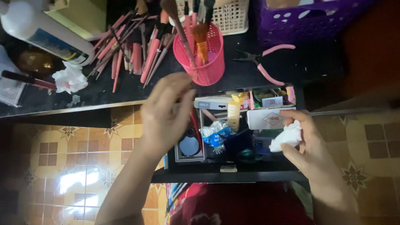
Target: The person removes makeup brushes and cosmetic items from a drawer, wipes them with a tissue, and places them into a pink mesh cup or back onto the vanity. They sort through various brushes and tubes, arranging them in a more organized manner.
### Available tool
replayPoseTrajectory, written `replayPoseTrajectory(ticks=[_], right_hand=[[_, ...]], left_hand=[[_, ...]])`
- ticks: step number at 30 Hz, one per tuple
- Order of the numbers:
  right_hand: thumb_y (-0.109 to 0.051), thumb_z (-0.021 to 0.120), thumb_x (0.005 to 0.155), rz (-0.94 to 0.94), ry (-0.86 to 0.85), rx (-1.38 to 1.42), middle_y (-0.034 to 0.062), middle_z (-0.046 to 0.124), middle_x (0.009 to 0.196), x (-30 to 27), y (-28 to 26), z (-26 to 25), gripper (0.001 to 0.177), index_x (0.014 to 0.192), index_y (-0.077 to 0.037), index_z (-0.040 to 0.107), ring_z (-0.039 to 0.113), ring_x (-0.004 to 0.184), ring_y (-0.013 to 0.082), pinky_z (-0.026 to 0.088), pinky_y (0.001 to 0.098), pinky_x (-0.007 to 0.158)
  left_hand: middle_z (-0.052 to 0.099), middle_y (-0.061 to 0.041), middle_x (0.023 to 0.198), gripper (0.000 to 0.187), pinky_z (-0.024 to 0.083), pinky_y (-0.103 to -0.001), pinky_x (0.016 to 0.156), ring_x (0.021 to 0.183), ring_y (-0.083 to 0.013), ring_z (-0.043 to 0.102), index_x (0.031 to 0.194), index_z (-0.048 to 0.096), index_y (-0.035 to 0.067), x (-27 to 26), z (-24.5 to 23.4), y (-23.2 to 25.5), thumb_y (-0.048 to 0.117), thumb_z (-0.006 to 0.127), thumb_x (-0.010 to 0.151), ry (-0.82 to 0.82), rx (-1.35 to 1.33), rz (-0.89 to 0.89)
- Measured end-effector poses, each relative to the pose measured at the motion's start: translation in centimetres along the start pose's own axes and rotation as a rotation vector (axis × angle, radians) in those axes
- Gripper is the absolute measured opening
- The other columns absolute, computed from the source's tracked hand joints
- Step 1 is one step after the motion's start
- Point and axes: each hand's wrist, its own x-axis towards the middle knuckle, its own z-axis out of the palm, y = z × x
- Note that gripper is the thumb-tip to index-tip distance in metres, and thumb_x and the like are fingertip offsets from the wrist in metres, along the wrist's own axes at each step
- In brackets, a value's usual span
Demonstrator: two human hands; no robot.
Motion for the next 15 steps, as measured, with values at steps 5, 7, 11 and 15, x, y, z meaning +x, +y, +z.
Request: replayPoseTrajectory(ticks=[5, 7, 11, 15], right_hand=[[0.004, 0.057, 0.087, -0.046, 0.246, -0.307, -0.0002, 0.069, 0.130, -1.7, -3.6, 1.7, 0.043, 0.125, -0.015, 0.065, 0.066, 0.102, 0.0193, 0.050, 0.0278, 0.082], [-0.002, 0.060, 0.091, 0.062, 0.236, -0.231, 0.0021, 0.072, 0.128, -2.2, -5.0, 2.7, 0.037, 0.124, -0.016, 0.067, 0.066, 0.109, 0.0172, 0.047, 0.0279, 0.092], [-0.020, 0.070, 0.093, 0.157, 0.255, -0.362, 0.0010, 0.070, 0.096, -1.9, -2.5, 3.2, 0.020, 0.112, -0.024, 0.077, 0.059, 0.091, 0.0157, 0.039, 0.0260, 0.084], [-0.036, 0.071, 0.093, 0.075, 0.240, -0.631, -0.0001, 0.060, 0.068, -1.4, 0.4, 2.4, 0.018, 0.109, -0.035, 0.080, 0.057, 0.071, 0.0163, 0.036, 0.0279, 0.069]], left_hand=[[0.068, -0.017, 0.114, 0.018, 0.055, -0.031, 0.078, 0.090, -0.0230, 0.065, 0.117, 0.066, -0.003, -5.0, -3.4, -2.9, -0.009, 0.064, 0.100, 0.188, 0.132, -0.239], [0.069, -0.014, 0.110, 0.018, 0.052, -0.029, 0.077, 0.090, -0.0211, 0.065, 0.115, 0.067, 0.000, -6.7, -4.1, -4.2, -0.007, 0.063, 0.099, 0.232, 0.142, -0.296], [0.071, -0.009, 0.106, 0.019, 0.055, -0.028, 0.077, 0.086, -0.0179, 0.067, 0.113, 0.070, 0.005, -8.8, -5.0, -6.0, -0.002, 0.063, 0.097, 0.310, 0.156, -0.396], [0.071, -0.006, 0.099, 0.014, 0.053, -0.027, 0.074, 0.080, -0.0152, 0.066, 0.106, 0.073, 0.006, -9.5, -5.0, -7.8, 0.003, 0.064, 0.096, 0.351, 0.147, -0.466]])
